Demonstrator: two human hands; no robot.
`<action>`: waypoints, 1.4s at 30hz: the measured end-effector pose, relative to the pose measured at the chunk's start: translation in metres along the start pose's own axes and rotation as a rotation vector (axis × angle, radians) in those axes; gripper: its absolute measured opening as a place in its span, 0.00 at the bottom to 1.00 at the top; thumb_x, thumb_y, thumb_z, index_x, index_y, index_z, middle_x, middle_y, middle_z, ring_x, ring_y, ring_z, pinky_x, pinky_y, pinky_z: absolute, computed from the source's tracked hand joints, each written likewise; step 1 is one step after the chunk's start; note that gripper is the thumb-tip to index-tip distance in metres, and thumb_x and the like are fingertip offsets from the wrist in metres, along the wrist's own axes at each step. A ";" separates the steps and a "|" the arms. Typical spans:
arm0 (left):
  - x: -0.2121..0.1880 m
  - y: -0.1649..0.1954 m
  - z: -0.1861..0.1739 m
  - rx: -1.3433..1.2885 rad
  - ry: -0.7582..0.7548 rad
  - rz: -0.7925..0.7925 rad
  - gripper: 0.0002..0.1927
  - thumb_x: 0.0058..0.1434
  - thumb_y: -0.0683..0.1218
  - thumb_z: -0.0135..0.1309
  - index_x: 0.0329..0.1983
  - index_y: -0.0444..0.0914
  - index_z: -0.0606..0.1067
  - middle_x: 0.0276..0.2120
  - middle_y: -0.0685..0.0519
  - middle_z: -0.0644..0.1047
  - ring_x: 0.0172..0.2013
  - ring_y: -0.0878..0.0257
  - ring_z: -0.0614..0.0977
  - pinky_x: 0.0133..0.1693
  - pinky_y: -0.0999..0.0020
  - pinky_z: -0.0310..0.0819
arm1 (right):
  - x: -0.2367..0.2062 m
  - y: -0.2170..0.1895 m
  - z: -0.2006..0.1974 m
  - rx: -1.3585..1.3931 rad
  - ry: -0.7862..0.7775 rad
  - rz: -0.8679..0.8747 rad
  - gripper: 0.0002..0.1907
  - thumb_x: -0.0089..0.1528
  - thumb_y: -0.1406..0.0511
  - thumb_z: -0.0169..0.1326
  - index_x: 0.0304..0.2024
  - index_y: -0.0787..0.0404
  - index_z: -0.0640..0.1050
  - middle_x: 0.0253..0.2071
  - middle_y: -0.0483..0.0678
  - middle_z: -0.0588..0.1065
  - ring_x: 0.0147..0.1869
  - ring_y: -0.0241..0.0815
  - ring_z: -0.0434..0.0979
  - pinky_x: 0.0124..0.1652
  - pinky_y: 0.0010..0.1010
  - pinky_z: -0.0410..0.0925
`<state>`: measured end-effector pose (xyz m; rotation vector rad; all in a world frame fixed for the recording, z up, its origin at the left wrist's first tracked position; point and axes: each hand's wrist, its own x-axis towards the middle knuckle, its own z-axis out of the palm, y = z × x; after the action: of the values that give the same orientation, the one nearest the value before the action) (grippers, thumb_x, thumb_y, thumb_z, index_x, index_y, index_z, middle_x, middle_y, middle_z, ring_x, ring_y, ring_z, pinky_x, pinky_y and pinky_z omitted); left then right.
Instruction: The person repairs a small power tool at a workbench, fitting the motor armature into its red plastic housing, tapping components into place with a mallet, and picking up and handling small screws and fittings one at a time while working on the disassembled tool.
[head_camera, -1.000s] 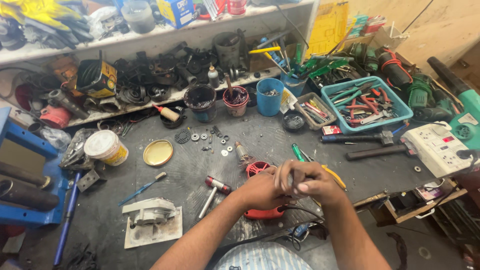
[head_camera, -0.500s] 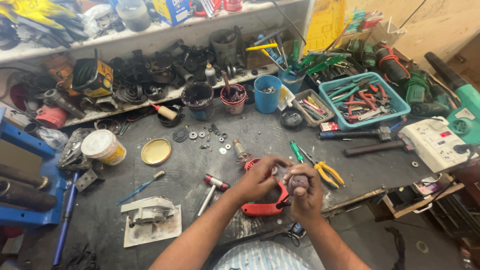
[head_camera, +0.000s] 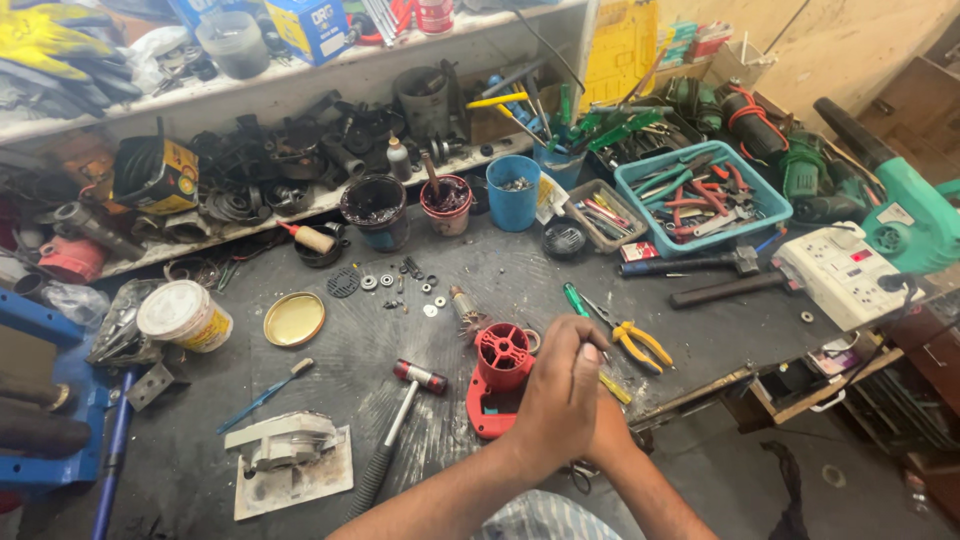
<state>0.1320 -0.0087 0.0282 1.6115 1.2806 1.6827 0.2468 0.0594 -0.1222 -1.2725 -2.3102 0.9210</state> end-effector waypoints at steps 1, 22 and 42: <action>0.004 -0.008 -0.002 -0.072 -0.029 -0.047 0.12 0.74 0.48 0.41 0.45 0.34 0.70 0.37 0.46 0.71 0.38 0.57 0.73 0.46 0.65 0.70 | -0.001 0.000 0.000 -0.067 -0.044 0.029 0.28 0.59 0.52 0.55 0.59 0.55 0.73 0.59 0.53 0.75 0.64 0.53 0.74 0.59 0.43 0.68; 0.045 -0.025 -0.034 -0.691 -0.843 -0.197 0.09 0.69 0.45 0.49 0.46 0.34 0.73 0.33 0.49 0.74 0.37 0.61 0.75 0.42 0.65 0.69 | -0.008 -0.007 -0.007 -0.022 -0.076 0.064 0.39 0.47 0.53 0.67 0.59 0.56 0.71 0.55 0.50 0.76 0.58 0.48 0.78 0.54 0.38 0.71; 0.022 -0.003 0.004 -0.145 -0.127 0.237 0.11 0.69 0.48 0.51 0.43 0.35 0.70 0.40 0.47 0.74 0.44 0.56 0.77 0.49 0.60 0.72 | 0.001 0.013 0.002 0.376 0.155 -0.184 0.31 0.56 0.58 0.60 0.59 0.65 0.70 0.58 0.57 0.72 0.62 0.51 0.72 0.57 0.42 0.67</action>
<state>0.1312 0.0126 0.0364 1.8061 0.9138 1.7335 0.2535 0.0644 -0.1326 -0.9243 -1.9770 1.0864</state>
